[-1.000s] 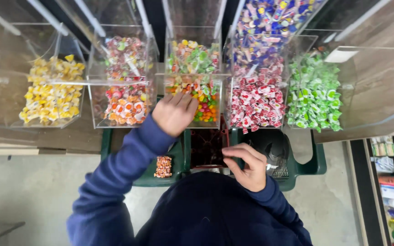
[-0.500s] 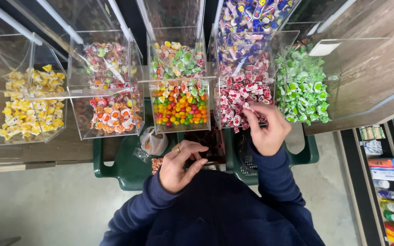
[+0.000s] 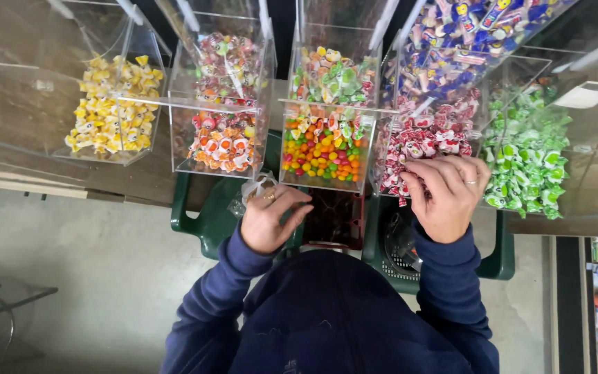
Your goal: The recorder selects various types of individual candies from clear bulk bins and examines or sorts them.
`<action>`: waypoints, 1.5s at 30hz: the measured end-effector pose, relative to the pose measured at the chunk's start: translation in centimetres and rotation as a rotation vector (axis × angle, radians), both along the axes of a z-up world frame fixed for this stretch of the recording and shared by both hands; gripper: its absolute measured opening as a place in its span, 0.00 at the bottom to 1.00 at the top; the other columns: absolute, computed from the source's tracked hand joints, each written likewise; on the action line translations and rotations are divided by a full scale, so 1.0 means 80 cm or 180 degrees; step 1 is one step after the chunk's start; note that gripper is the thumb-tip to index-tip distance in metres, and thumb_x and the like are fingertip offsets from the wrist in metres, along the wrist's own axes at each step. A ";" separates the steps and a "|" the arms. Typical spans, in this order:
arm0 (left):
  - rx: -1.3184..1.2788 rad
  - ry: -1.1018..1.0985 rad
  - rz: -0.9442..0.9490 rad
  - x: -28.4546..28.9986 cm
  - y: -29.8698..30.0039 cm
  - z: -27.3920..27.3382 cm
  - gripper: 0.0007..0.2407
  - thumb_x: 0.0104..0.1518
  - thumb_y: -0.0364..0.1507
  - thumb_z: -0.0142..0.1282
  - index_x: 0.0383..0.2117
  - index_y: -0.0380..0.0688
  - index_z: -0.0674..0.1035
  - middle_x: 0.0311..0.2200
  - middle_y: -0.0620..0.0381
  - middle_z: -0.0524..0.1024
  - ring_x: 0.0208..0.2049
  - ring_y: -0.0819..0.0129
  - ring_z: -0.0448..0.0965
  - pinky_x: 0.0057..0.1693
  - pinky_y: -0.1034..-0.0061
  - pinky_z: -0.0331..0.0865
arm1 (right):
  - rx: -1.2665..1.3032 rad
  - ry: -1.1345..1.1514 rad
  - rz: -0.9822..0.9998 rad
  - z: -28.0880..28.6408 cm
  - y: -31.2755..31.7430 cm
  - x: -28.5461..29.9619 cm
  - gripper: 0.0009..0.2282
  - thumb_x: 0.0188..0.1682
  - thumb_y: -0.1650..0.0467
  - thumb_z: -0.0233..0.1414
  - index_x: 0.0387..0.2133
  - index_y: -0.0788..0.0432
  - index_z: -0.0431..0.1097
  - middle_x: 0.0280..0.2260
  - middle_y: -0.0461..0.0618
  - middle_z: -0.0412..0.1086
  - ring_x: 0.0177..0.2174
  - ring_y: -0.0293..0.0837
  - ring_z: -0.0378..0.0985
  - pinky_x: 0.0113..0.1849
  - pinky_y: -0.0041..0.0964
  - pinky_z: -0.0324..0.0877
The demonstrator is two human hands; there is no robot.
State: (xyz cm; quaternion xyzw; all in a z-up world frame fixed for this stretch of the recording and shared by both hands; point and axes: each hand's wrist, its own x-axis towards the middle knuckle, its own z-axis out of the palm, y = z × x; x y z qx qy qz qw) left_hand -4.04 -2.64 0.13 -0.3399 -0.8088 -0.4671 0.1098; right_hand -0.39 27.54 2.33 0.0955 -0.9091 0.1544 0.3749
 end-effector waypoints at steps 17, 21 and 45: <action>-0.2308 0.1795 0.0749 -0.146 0.133 -0.082 0.04 0.55 0.28 0.53 0.24 0.45 0.77 0.22 0.56 0.79 0.23 0.65 0.82 0.25 0.69 0.73 | -0.0548 0.0185 -0.0143 -0.010 -0.002 0.095 0.07 0.47 0.71 0.67 0.36 0.55 0.78 0.41 0.45 0.76 0.46 0.48 0.75 0.60 0.50 0.59; -0.2453 0.1670 0.0860 -0.145 0.136 -0.083 0.04 0.55 0.28 0.53 0.24 0.45 0.78 0.20 0.55 0.79 0.21 0.65 0.83 0.25 0.69 0.73 | -0.0676 0.0254 -0.0307 -0.025 0.003 0.114 0.06 0.46 0.71 0.66 0.34 0.55 0.79 0.40 0.44 0.76 0.46 0.48 0.75 0.59 0.48 0.60; -0.0199 -0.0548 -0.0792 0.042 0.015 0.039 0.17 0.51 0.29 0.69 0.46 0.38 0.80 0.38 0.53 0.82 0.16 0.73 0.72 0.28 0.78 0.70 | -0.1106 0.0096 -0.0216 0.011 0.055 0.009 0.06 0.49 0.78 0.65 0.37 0.64 0.77 0.39 0.56 0.76 0.38 0.47 0.80 0.41 0.37 0.74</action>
